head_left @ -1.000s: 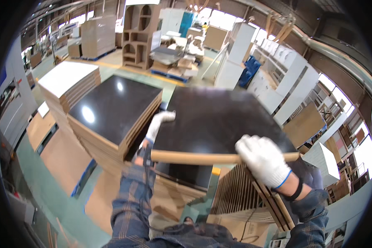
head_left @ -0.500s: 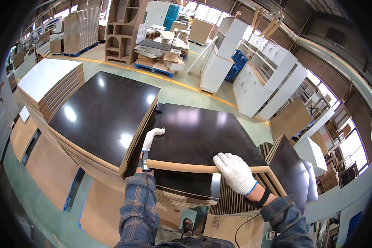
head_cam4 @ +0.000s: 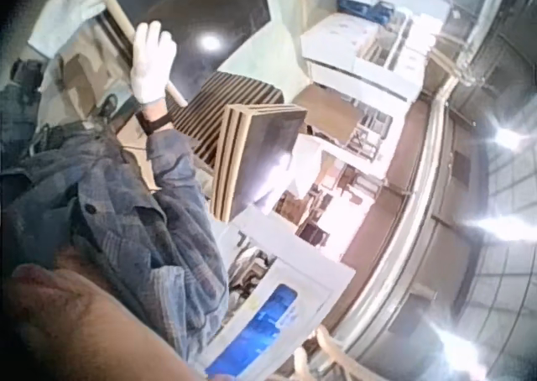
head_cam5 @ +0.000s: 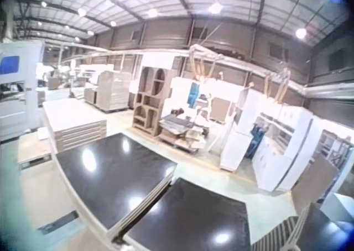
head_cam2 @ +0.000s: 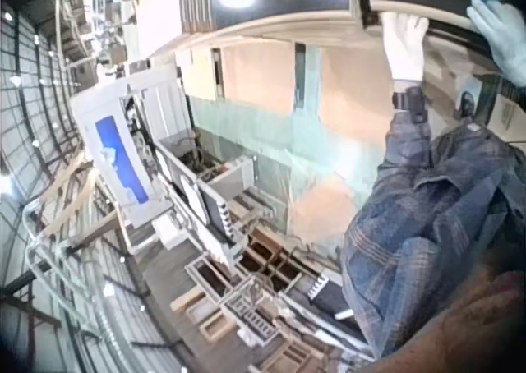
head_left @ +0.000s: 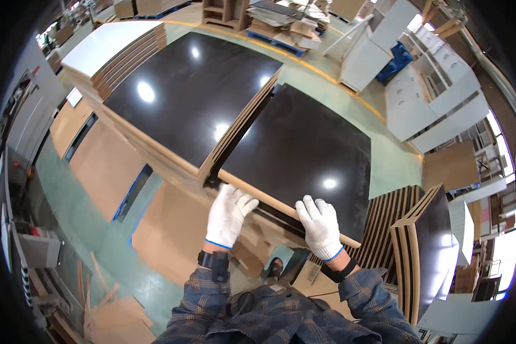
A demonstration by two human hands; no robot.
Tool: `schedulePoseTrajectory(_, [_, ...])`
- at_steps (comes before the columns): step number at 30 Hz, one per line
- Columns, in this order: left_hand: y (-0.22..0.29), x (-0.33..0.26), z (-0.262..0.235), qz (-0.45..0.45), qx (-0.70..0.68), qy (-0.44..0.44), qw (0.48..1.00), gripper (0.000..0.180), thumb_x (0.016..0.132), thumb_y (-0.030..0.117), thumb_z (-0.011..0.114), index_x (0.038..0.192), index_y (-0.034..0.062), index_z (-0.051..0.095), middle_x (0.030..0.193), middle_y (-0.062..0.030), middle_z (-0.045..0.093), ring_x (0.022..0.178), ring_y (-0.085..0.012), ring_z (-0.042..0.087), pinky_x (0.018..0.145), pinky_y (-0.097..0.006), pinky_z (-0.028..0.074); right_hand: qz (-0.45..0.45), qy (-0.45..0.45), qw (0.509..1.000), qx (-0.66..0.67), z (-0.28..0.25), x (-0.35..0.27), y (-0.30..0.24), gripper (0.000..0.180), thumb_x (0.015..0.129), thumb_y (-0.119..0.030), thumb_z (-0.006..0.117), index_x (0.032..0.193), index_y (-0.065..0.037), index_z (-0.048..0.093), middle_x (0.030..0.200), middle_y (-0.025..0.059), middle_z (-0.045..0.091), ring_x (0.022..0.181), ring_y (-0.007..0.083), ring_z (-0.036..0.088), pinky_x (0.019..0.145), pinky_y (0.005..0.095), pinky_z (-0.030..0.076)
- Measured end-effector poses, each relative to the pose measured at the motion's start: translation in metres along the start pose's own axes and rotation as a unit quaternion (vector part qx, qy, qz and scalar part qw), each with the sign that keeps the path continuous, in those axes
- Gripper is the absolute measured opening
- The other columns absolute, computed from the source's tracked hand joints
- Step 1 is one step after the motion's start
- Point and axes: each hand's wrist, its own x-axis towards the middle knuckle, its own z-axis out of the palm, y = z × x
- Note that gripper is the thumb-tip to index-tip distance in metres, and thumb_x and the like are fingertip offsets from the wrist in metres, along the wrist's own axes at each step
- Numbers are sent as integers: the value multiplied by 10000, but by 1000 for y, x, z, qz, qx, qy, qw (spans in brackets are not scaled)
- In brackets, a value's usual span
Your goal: Moving large dark laminate panels from a production line stack to a secondary transport stack in a factory.
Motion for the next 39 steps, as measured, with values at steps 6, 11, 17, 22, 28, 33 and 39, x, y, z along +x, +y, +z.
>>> schedulePoseTrajectory(6, [-43, -38, -6, 5, 302, 155, 941, 349, 1056, 298, 709, 1231, 1, 658, 983, -125, 745, 794, -157, 711, 705, -281, 586, -58, -16, 996, 72, 8, -15, -6, 389, 837, -98, 662, 1222, -43, 665, 1217, 146, 666, 1046, 320, 652, 903, 446, 522])
schedulePoseTrajectory(11, [-69, -43, -25, 164, 578, 238, 763, 487, 971, 387, 786, 1244, 1, 672, 1053, -142, 758, 983, -299, 728, 888, -405, 587, 111, 137, 976, 126, 9, -60, 57, 456, 786, -72, 766, 1232, -26, 679, 1234, 190, 698, 1148, 401, 663, 1012, 499, 525])
schedulePoseTrajectory(17, [-71, 11, 15, 327, 769, 241, 493, 781, 901, 463, 801, 1508, 45, 546, 1562, -235, 531, 1463, -418, 466, 1248, -525, 332, 481, 179, 768, 383, 133, -92, 156, 597, 979, -268, 753, 1440, 59, 560, 1361, 238, 682, 1227, 363, 666, 1076, 450, 514])
schedulePoseTrajectory(22, [-46, 57, 5, 269, 828, 306, 385, 792, 912, 536, 756, 1533, 96, 536, 1532, -246, 527, 1441, -437, 462, 1222, -600, 317, 477, 137, 635, 591, 138, -85, 147, 488, 996, -203, 746, 1384, 57, 606, 1292, 166, 704, 1123, 269, 683, 978, 399, 556])
schedulePoseTrajectory(28, [-27, 62, 27, 212, 853, 280, 387, 664, 911, 541, 759, 1403, 111, 644, 1286, -182, 630, 1230, -389, 581, 1073, -536, 449, 462, 166, 708, 507, 134, -93, 151, 411, 1005, -221, 735, 1307, 43, 645, 1197, 111, 735, 1038, 212, 679, 941, 357, 540])
schedulePoseTrajectory(33, [-33, 52, 11, 270, 824, 303, 397, 602, 896, 448, 793, 1354, 77, 671, 1355, -212, 617, 1270, -413, 556, 1120, -548, 430, 456, 164, 677, 554, 126, -90, 144, 412, 991, -165, 737, 1328, 42, 626, 1217, 121, 728, 1068, 210, 680, 979, 357, 535])
schedulePoseTrajectory(39, [-42, 58, -13, 401, 710, 342, 467, 568, 874, 233, 834, 1373, 40, 642, 1478, -243, 549, 1397, -431, 487, 1200, -549, 390, 457, 166, 690, 536, 123, -79, 131, 421, 986, -169, 725, 1339, 38, 623, 1226, 138, 723, 1090, 240, 678, 996, 364, 523])
